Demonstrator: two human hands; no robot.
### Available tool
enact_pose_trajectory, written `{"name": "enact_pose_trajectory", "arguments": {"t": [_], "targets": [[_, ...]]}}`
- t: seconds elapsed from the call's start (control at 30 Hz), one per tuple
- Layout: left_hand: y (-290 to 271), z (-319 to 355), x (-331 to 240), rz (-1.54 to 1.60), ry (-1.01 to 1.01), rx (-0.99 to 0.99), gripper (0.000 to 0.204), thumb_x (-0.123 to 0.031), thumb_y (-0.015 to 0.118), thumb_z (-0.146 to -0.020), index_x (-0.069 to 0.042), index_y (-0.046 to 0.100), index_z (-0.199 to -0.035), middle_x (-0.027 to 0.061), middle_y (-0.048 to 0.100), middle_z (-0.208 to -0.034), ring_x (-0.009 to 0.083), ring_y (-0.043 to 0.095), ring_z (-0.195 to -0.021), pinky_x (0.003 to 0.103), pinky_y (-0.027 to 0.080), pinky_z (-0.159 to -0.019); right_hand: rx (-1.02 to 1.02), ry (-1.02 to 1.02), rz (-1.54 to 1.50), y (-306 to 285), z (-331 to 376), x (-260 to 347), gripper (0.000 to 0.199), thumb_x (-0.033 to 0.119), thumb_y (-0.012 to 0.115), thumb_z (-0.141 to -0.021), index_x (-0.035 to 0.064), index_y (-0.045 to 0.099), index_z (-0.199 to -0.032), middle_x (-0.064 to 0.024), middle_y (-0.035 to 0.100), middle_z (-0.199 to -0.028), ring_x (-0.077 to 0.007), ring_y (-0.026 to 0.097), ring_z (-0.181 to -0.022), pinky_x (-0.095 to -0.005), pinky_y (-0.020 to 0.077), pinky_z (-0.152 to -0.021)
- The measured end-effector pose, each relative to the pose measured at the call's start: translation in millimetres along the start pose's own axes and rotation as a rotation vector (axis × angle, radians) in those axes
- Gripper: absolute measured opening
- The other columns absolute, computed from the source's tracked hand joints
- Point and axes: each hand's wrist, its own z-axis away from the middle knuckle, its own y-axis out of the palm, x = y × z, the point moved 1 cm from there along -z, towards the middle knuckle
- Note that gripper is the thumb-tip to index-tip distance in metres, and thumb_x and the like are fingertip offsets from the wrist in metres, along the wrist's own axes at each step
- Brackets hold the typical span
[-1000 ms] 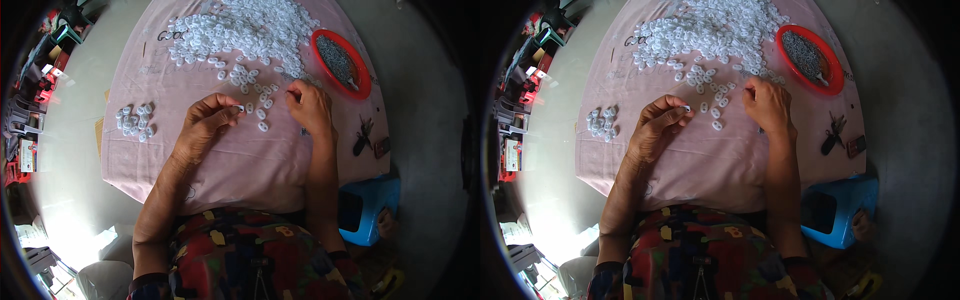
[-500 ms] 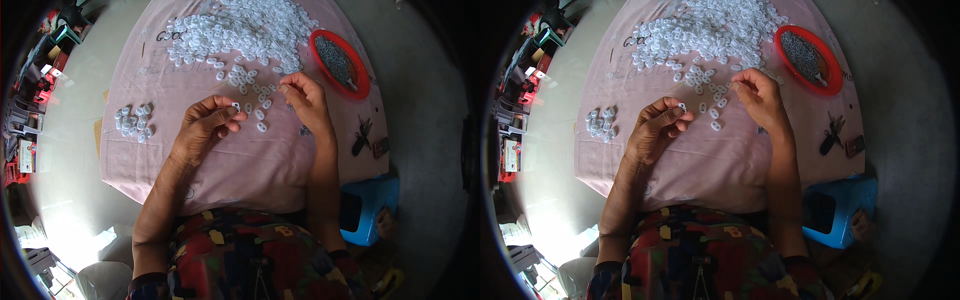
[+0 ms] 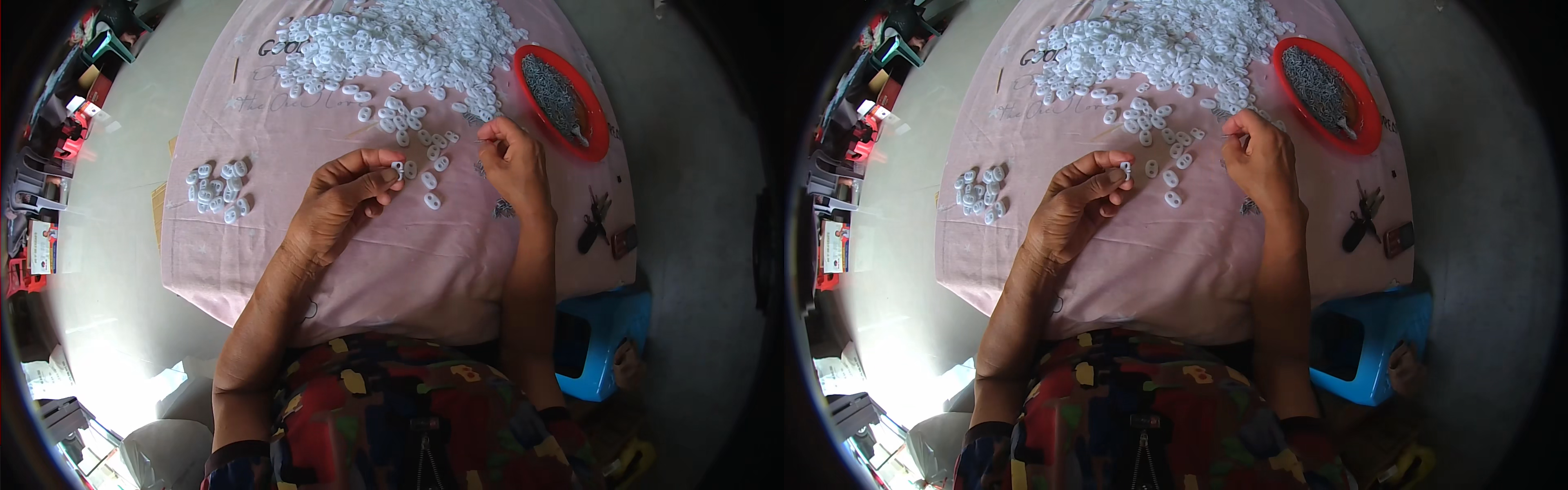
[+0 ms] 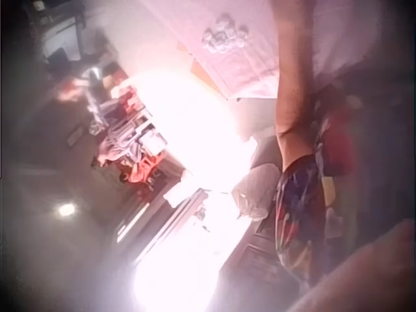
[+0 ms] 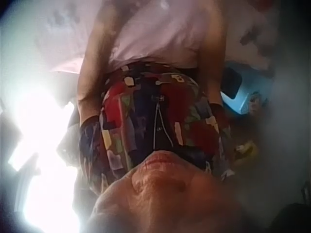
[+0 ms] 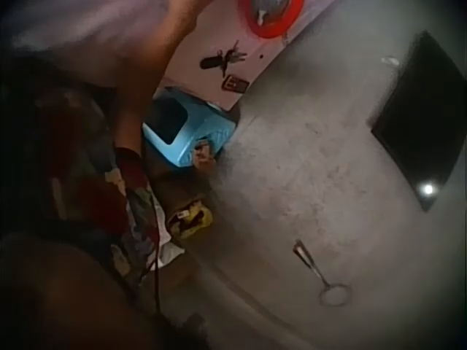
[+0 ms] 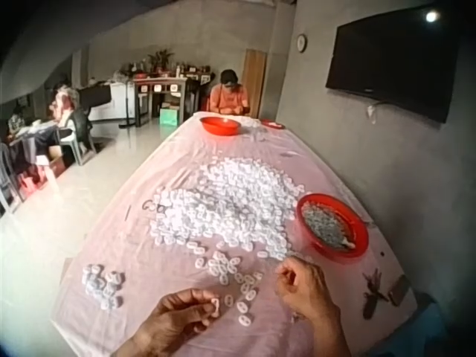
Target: The person assembles plastic cord locks by inserting springs into plastic components and snapping the pieces together by hand.
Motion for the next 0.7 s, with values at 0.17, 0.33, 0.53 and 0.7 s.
{"name": "enact_pose_trajectory", "arguments": {"t": [0.17,0.33,0.53,0.7], "targets": [[-2,0,1,-0.012,0.001,0.003,0.019,-0.006,0.065,-0.091,-0.005,0.065,-0.109,0.0048,0.068,-0.092,0.0078,0.059,-0.073,0.019,0.042,-0.064,-0.005,-0.003,0.167,-7,-1,-12,0.016,0.004,0.061,-0.078,0.0003,0.064,-0.093,-0.0083,0.066,-0.077,-0.0157,0.063,-0.067,-0.0300,0.0495,-0.065],[-1,1,0,-0.055,0.007,0.012,0.014,-0.006,0.066,-0.090,-0.006,0.065,-0.104,0.0058,0.069,-0.091,0.0088,0.060,-0.074,0.020,0.042,-0.063,0.014,0.091,0.063,-15,-2,-15,0.017,0.007,0.062,-0.078,0.0024,0.066,-0.094,-0.0098,0.069,-0.083,-0.0212,0.067,-0.075,-0.0330,0.0510,-0.070],[-1,0,0,-0.057,-0.006,0.011,0.012,-0.007,0.066,-0.090,-0.007,0.065,-0.103,0.0051,0.069,-0.090,0.0083,0.060,-0.073,0.020,0.042,-0.064,-0.088,0.043,0.259,-16,-2,-21,0.018,0.009,0.062,-0.080,0.0050,0.069,-0.096,-0.0095,0.070,-0.086,-0.0227,0.067,-0.077,-0.0334,0.0513,-0.071],[-1,0,0,-0.043,-0.009,0.013,0.011,-0.007,0.066,-0.090,-0.007,0.065,-0.102,0.0049,0.069,-0.089,0.0080,0.060,-0.073,0.020,0.043,-0.063,-0.121,-0.048,0.275,-9,-4,-18,0.017,0.013,0.066,-0.081,0.0068,0.071,-0.097,-0.0105,0.070,-0.086,-0.0264,0.067,-0.079,-0.0368,0.0513,-0.073]]}}
